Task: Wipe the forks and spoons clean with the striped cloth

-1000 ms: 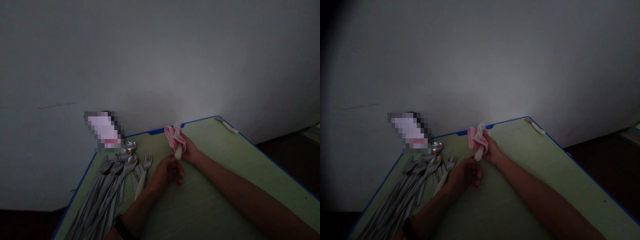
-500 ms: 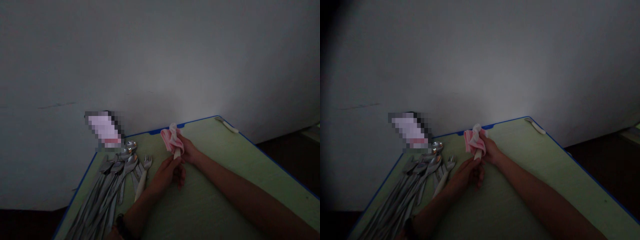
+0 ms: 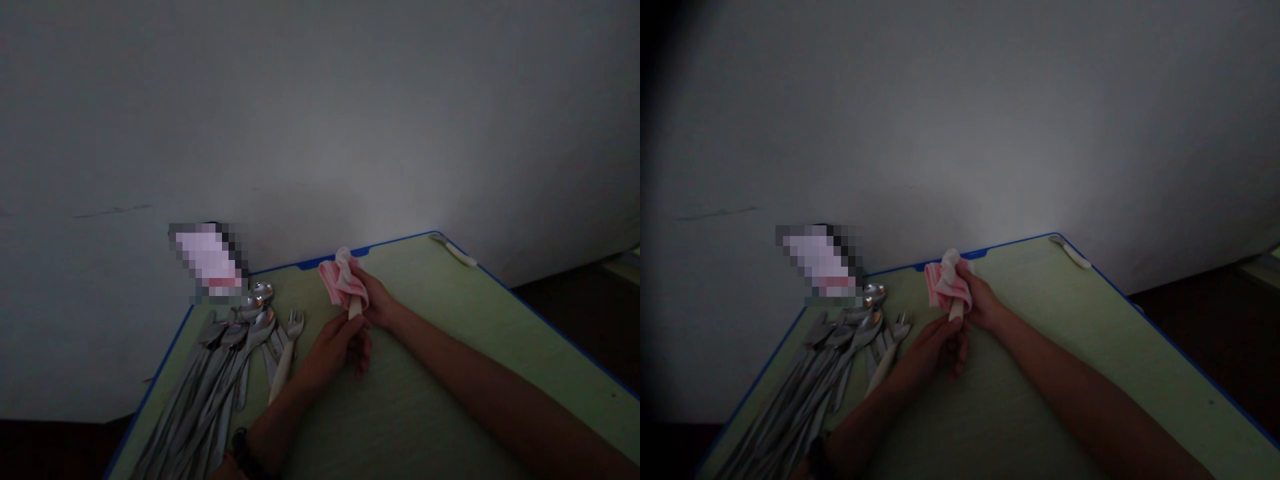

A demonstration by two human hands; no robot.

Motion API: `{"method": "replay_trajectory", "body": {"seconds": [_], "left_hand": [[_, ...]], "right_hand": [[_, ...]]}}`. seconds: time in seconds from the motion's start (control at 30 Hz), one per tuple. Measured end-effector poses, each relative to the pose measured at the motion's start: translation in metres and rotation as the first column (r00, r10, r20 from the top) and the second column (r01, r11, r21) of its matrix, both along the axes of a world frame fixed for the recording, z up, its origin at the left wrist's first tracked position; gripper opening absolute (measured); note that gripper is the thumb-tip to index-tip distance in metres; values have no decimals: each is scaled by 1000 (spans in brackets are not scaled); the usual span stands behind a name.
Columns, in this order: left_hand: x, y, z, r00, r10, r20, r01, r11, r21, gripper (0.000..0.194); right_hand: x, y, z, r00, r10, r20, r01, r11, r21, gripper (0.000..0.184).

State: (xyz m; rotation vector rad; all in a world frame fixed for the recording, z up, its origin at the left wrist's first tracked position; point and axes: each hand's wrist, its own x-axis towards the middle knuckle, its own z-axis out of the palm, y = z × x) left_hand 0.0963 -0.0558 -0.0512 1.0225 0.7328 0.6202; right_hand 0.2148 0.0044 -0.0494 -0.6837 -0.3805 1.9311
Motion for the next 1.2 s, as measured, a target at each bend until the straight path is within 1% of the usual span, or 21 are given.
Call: {"method": "replay_trajectory", "body": {"seconds": [0.23, 0.33, 0.5, 0.6, 0.7, 0.93, 1.13, 1.2], "left_hand": [[0, 0, -1, 1000, -14, -11, 14, 1000, 2, 27], [0, 0, -2, 1000, -9, -13, 9, 1000, 16, 29], [1, 0, -3, 1000, 4, -8, -3, 999, 51, 31], [1, -1, -4, 1000, 14, -13, -13, 997, 77, 32], [2, 0, -4, 999, 34, -7, -33, 996, 89, 31], [3, -2, 0, 997, 70, -26, -68, 994, 88, 31], [2, -1, 0, 999, 46, -13, -45, 997, 67, 30], [2, -1, -1, 999, 49, -12, -48, 997, 55, 30]], "right_hand": [[1, -4, 3, 999, 45, 23, -45, 999, 10, 36], [1, -4, 2, 997, 67, 47, -68, 998, 14, 36], [2, 2, -11, 992, 67, 111, -72, 997, 35, 29], [2, 5, -19, 988, 43, 146, -57, 994, 92, 24], [2, 5, -23, 986, 20, 163, -44, 989, 144, 25], [0, 3, -20, 985, 7, 171, -42, 979, 201, 25], [1, 4, -22, 985, 28, 168, -60, 980, 192, 23], [1, 4, -21, 986, 53, 160, -81, 981, 175, 26]]}}
